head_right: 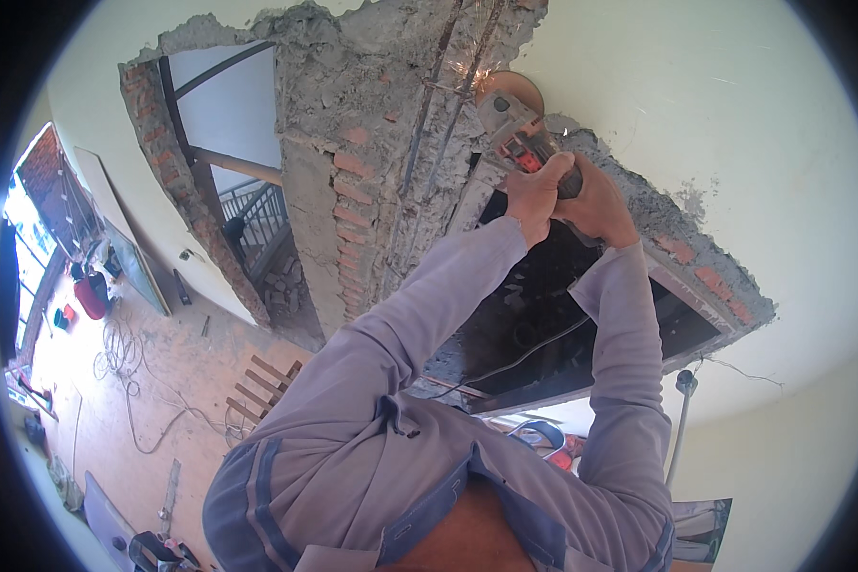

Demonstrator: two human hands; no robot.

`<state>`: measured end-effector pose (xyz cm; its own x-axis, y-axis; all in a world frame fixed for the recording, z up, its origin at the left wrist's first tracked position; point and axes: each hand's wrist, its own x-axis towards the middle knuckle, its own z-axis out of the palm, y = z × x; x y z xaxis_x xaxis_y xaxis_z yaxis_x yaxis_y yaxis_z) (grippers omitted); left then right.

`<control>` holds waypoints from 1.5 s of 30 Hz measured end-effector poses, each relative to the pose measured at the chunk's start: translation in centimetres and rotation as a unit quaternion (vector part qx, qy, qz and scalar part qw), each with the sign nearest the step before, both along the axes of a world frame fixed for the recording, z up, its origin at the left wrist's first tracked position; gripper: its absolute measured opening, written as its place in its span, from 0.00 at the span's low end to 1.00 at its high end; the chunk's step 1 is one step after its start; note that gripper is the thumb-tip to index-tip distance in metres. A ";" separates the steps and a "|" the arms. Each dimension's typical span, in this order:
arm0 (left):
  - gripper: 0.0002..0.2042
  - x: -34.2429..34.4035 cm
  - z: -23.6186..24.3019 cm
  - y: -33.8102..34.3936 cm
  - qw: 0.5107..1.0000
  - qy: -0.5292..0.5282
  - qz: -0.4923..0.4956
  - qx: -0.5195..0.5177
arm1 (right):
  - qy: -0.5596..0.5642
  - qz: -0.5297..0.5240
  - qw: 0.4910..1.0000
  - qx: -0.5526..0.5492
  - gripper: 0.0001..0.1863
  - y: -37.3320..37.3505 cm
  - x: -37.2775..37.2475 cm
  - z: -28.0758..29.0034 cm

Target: The person uses an angle grinder to cut a vertical line into a brick and concrete wall. They stand on a wooden scaffold and guide the tool along the wall surface, producing sparks and debris.

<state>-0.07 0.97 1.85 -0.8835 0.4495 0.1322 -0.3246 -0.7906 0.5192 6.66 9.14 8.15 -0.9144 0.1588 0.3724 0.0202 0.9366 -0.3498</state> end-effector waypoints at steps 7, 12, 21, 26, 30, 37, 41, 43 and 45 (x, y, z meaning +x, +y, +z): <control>0.11 -0.1 0.0 0.0 1.000 0.004 0.001 -0.007 | -0.004 -0.005 1.000 0.001 0.35 -0.2 0.1 0.1; 0.12 0.0 0.1 -0.2 1.000 -0.002 -0.008 -0.017 | -0.002 -0.004 1.000 0.012 0.36 0.0 0.0 0.1; 0.12 0.0 0.3 -0.3 1.000 -0.003 -0.007 -0.012 | -0.008 -0.007 1.000 0.005 0.36 0.3 -0.2 0.0; 0.12 0.1 0.3 -0.2 1.000 -0.001 -0.001 0.014 | 0.001 -0.001 1.000 0.003 0.37 0.4 -0.2 0.0; 0.12 0.1 0.3 -0.1 1.000 0.000 0.006 -0.001 | -0.004 -0.006 1.000 0.015 0.37 0.4 -0.3 0.0; 0.12 0.0 0.1 0.0 1.000 0.000 0.001 -0.006 | -0.003 -0.008 1.000 0.027 0.37 0.4 -0.1 0.0; 0.11 0.0 -0.1 0.0 1.000 0.001 -0.009 -0.001 | 0.003 -0.009 0.999 0.033 0.37 0.5 -0.2 -0.3; 0.11 0.0 -0.1 0.0 1.000 0.003 -0.006 0.000 | 0.002 -0.006 1.000 0.025 0.37 0.5 -0.3 -0.2; 0.11 0.0 -0.1 0.0 1.000 0.003 -0.007 0.002 | 0.000 -0.006 1.000 0.019 0.38 0.5 -0.2 -0.2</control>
<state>-0.11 0.95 1.78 -0.8766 0.4605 0.1395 -0.3313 -0.7879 0.5190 6.43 9.59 7.91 -0.9123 0.1553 0.3791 0.0311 0.9490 -0.3138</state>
